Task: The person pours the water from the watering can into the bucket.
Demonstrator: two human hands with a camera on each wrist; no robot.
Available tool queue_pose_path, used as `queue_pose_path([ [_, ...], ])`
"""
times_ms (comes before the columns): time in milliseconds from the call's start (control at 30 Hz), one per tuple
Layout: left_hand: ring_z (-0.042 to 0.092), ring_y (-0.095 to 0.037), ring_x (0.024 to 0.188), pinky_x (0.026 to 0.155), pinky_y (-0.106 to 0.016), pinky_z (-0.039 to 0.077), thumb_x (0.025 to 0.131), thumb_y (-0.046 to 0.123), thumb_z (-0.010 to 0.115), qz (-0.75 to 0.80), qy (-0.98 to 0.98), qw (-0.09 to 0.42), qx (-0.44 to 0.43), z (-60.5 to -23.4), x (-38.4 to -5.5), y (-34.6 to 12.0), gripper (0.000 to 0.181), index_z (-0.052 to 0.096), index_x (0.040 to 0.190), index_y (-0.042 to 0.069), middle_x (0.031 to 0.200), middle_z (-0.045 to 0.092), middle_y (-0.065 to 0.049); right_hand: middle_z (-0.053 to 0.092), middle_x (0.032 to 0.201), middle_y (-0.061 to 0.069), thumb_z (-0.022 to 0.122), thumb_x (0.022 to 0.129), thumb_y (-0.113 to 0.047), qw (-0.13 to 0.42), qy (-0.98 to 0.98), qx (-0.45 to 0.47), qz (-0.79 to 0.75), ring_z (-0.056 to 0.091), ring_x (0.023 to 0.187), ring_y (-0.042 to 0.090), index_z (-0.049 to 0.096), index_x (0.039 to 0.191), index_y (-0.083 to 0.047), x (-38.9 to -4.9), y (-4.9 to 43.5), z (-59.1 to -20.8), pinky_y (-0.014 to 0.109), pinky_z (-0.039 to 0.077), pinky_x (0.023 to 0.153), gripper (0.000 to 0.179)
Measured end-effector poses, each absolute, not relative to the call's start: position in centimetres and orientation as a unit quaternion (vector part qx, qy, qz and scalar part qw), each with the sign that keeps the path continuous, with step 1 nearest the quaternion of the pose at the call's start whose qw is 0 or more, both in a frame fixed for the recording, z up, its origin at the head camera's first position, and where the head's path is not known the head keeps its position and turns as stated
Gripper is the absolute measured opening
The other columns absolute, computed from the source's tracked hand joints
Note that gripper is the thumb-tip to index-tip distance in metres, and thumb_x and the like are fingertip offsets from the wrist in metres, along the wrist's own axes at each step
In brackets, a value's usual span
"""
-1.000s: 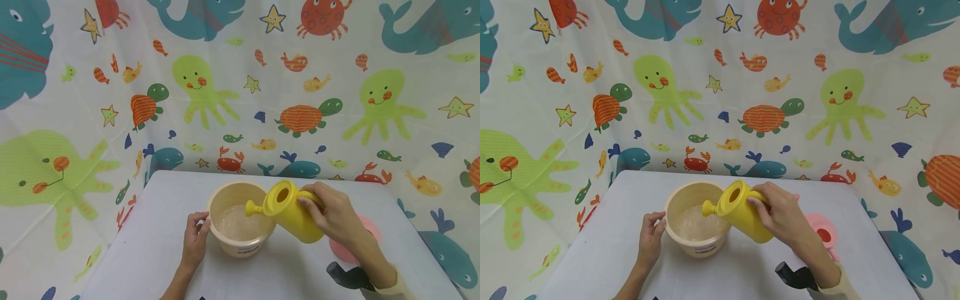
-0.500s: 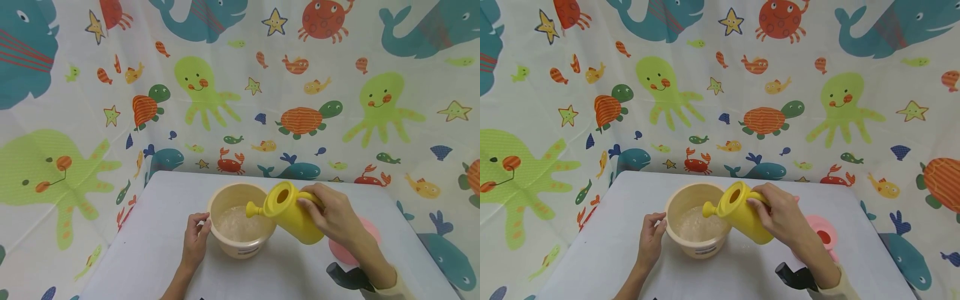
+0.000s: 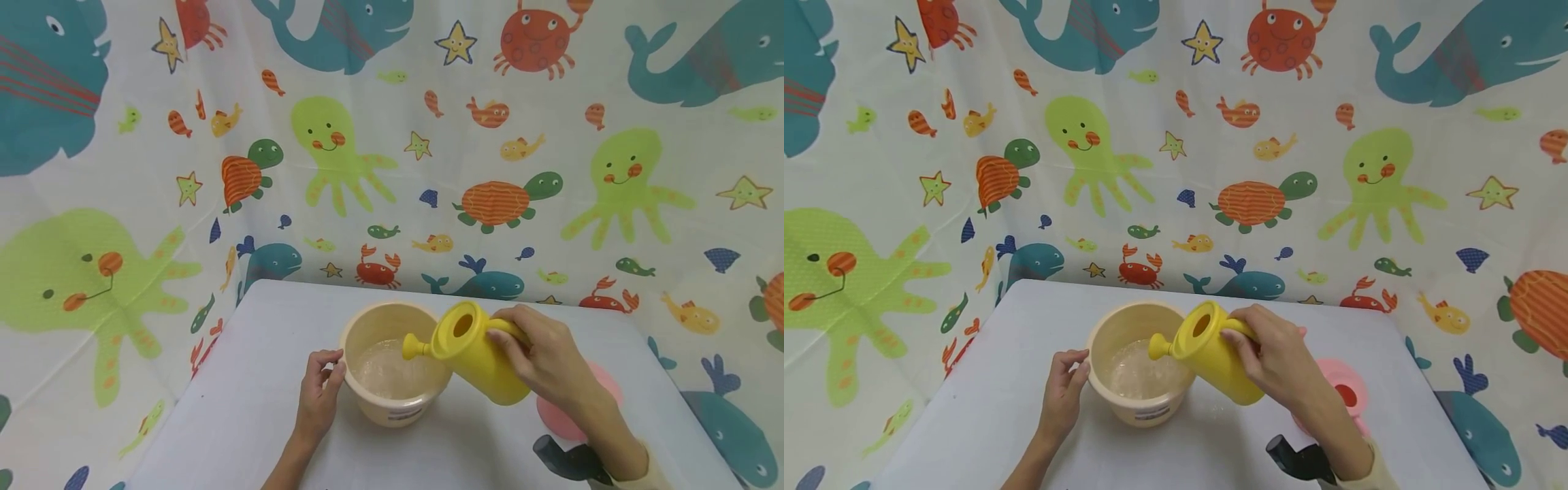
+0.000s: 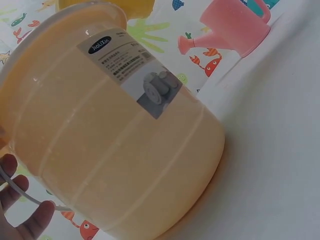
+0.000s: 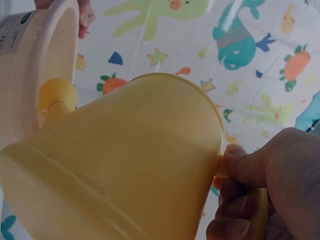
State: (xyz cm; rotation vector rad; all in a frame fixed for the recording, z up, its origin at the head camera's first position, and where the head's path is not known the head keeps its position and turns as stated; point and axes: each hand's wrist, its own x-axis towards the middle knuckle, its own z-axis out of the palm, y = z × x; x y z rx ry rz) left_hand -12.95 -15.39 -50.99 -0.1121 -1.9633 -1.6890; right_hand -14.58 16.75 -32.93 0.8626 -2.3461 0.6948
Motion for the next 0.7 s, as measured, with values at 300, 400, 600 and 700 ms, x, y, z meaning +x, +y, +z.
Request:
queue_pose_path([
  [300,0.053,0.001,0.105,0.079,-0.019,0.046,0.093,-0.003,0.056,-0.628,-0.728,0.271,-0.050,-50.95,-13.00,-15.53,0.022,0.058,0.115,0.001,0.113,0.065,-0.015,0.064,0.081,-0.005,0.081,0.076,-0.001,0.273,-0.871,0.324,0.249,0.053,0.068,0.001,0.065,0.098,-0.008,-14.75,16.78,-32.96,0.021,0.054,0.063,0.029],
  [400,0.053,0.001,0.105,0.080,-0.019,0.046,0.095,-0.001,0.055,-0.622,-0.734,0.269,-0.051,-50.93,-13.00,-15.58,0.021,0.058,0.115,0.002,0.112,0.066,-0.013,0.064,0.082,-0.005,0.081,0.076,-0.001,0.273,-0.870,0.326,0.248,0.053,0.069,0.002,0.065,0.099,-0.008,-14.80,16.74,-32.90,0.022,0.055,0.063,0.029],
  [600,0.054,0.001,0.105,0.080,-0.017,0.045,0.096,0.002,0.054,-0.615,-0.741,0.263,-0.050,-50.92,-13.01,-15.62,0.019,0.057,0.115,0.003,0.112,0.066,-0.012,0.064,0.082,-0.005,0.081,0.077,-0.002,0.268,-0.871,0.328,0.248,0.054,0.069,0.001,0.065,0.099,-0.009,-14.80,16.58,-32.73,0.021,0.055,0.064,0.028],
  [700,0.054,0.001,0.105,0.081,-0.017,0.045,0.096,0.001,0.055,-0.614,-0.742,0.264,-0.049,-50.87,-13.00,-15.63,0.019,0.057,0.115,0.002,0.112,0.066,-0.014,0.064,0.083,-0.006,0.081,0.078,-0.003,0.265,-0.872,0.328,0.249,0.053,0.069,0.001,0.065,0.099,-0.009,-14.79,16.49,-32.64,0.021,0.056,0.065,0.027],
])
